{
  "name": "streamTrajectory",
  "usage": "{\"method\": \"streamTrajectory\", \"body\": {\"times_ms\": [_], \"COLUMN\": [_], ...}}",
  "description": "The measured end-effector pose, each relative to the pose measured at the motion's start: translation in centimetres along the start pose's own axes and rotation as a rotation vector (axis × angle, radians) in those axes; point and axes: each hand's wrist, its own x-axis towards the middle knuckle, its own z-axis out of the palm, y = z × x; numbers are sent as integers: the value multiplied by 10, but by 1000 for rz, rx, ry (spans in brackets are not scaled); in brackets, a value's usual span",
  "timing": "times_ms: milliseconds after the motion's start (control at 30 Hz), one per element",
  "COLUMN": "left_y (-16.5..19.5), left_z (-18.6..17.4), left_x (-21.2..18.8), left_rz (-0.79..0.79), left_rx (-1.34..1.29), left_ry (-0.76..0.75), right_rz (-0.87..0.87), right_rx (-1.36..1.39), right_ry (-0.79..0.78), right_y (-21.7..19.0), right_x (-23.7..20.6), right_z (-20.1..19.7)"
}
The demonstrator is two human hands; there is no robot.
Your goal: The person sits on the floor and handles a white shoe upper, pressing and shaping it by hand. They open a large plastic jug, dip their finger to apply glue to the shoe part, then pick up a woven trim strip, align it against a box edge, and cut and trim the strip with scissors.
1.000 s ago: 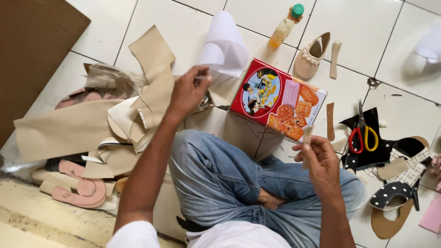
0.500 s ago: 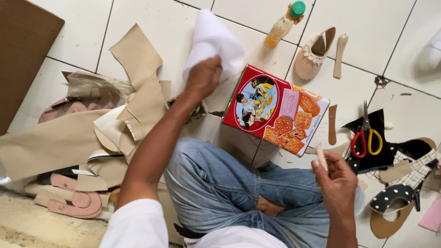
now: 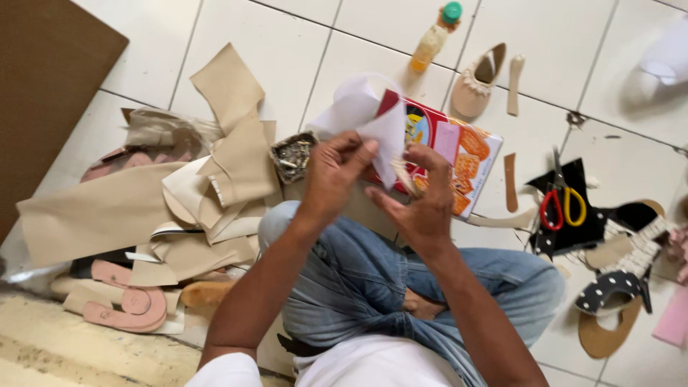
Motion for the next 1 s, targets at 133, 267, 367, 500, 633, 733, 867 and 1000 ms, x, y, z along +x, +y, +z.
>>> {"method": "streamTrajectory", "body": {"times_ms": [133,267,367,500,633,733,867,1000], "left_y": [-22,-41,-62,-90,-108,-111,-90,-42], "left_z": [25,44,68,87,84,80,60,8], "left_x": [-13,-2,15,29,27,17,14,54], "left_rz": [59,459,616,627,585,540,602,650], "left_rx": [226,807,1104,1212,1202,1129,1179,1251], "left_ry": [-101,-284,-414,-461,-446,-420,-127,-50], "right_rz": [256,666,870,898,948,907,663,327], "right_rx": [185,579,700,703,736,744,485,93], "right_ry": [160,203,258,294,341,363,368,176], "right_y": [17,54,75,94,118,126,117,80], "right_x": [-11,-20,-26,-40,-49,-55,-55,-31], "right_z": [-14,-63,-91,-113,-124,-127,-124,-112]}}
